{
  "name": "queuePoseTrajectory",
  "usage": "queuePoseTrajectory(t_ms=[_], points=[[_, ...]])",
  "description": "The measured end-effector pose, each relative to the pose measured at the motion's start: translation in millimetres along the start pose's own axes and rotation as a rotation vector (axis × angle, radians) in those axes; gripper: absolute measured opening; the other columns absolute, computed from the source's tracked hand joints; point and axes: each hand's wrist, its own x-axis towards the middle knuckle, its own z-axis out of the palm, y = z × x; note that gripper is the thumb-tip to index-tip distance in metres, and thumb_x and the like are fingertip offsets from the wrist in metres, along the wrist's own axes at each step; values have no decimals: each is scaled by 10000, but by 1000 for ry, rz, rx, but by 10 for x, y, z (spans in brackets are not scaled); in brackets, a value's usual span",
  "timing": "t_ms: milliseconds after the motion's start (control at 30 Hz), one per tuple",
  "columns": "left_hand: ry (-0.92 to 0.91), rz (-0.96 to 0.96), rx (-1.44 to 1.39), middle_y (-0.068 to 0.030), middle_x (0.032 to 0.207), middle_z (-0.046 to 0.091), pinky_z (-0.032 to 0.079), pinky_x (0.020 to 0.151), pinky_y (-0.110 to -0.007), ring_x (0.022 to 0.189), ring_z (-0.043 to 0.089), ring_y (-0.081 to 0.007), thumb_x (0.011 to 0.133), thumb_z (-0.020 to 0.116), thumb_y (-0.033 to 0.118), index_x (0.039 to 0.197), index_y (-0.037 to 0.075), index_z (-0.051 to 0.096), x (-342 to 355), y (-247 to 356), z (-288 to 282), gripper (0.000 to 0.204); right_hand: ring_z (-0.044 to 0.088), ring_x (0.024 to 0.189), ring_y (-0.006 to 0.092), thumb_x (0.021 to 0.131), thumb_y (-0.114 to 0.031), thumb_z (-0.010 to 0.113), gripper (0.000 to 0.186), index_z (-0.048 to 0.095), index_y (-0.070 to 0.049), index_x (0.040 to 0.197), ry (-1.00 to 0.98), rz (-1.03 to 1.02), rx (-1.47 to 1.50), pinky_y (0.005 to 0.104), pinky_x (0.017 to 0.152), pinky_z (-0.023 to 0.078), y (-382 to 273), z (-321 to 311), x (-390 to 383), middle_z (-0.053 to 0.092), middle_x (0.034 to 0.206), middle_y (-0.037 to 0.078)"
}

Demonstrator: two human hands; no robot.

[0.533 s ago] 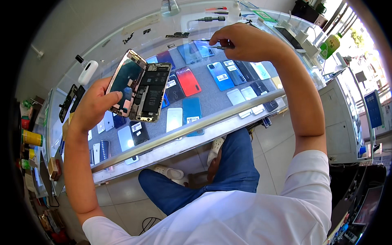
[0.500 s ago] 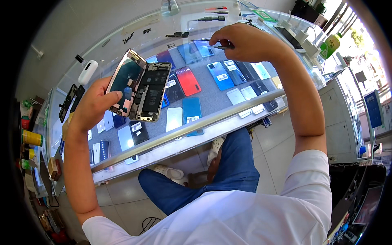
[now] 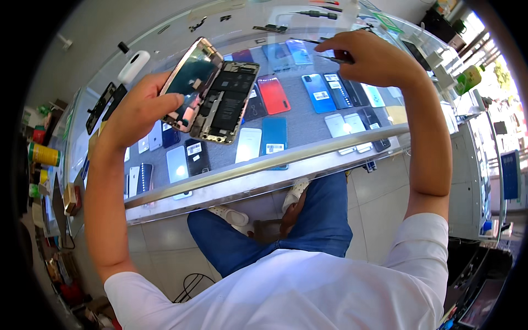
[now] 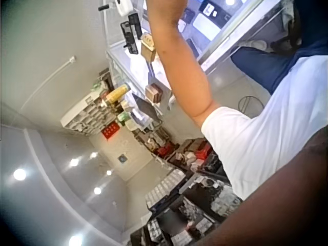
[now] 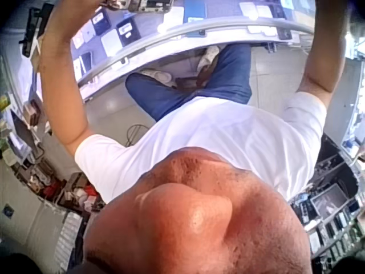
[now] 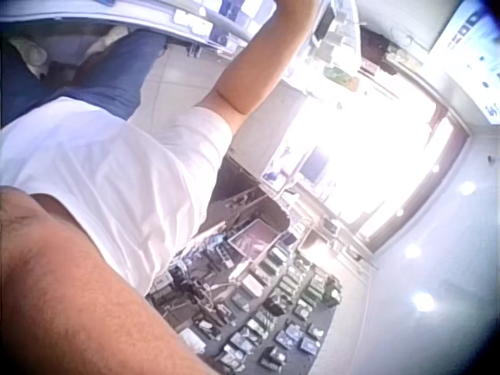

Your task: The person disassembles a mobile phone by removing the internal protective plate and disconnecting cables with a specialized prying tool.

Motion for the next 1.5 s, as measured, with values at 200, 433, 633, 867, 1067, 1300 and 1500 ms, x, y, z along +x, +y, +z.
queuePoseTrajectory(t_ms=[200, 433, 633, 867, 1067, 1300, 1500], points=[[9, 26, -9, -13, 928, 678, 485, 727, -238, 809, 574, -54, 925, 577, 172, 1083, -36, 679, 14, -15, 19, 280, 587, 873, 254, 839, -19, 553, 557, 713, -84, 1369, 45, -61, -29, 383, 845, 502, 141, 16, -53, 655, 987, 130], [49, 118, 9, -58, 855, 699, 562, 674, -328, 730, 655, -136, 906, 577, 196, 995, -18, 698, 13, 9, 57, 261, 570, 743, 209, 828, 7, 548, 343, 730, -15, 1117, 75, 0, 11, 354, 707, 480, -7, -158, -112, 621, 903, 122], [25, 36, -13, -11, 892, 656, 484, 724, -261, 801, 571, -67, 911, 586, 162, 1007, -20, 671, 1, 24, 59, 223, 660, 757, 214, 932, -90, 707, 127, 727, -10, 1028, 220, -287, 38, 340, 720, 523, -261, -106, 33, 682, 897, 114], [27, 39, -10, -10, 892, 668, 499, 702, -255, 780, 597, -65, 930, 591, 154, 1056, -19, 684, -25, 43, 57, 233, 698, 790, 247, 906, -53, 776, 86, 725, -34, 972, 139, -800, 73, 369, 695, 571, -1069, -27, 434, 684, 981, 101], [15, 43, -24, -19, 889, 684, 538, 703, -267, 766, 638, -81, 940, 579, 126, 1080, -20, 689, 4, 34, 58, 230, 727, 929, 284, 923, -148, 756, 136, 789, -68, 1028, 122, -790, 45, 406, 831, 584, -1421, 132, 558, 727, 989, 95], [11, 41, -11, -34, 903, 706, 535, 714, -263, 774, 648, -90, 938, 582, 128, 1081, -23, 693, 16, 9, 38, 236, 712, 968, 300, 951, -178, 724, 159, 775, -55, 1038, 50, -753, 59, 413, 883, 571, -1388, 197, 640, 724, 1014, 108], [15, 64, -29, -41, 903, 714, 525, 705, -259, 789, 649, -90, 939, 582, 140, 1072, -28, 691, 6, 0, 48, 241, 708, 996, 313, 984, -196, 680, 187, 749, -52, 1082, 19, -760, 43, 429, 889, 560, -1421, 164, 644, 711, 1045, 118]])
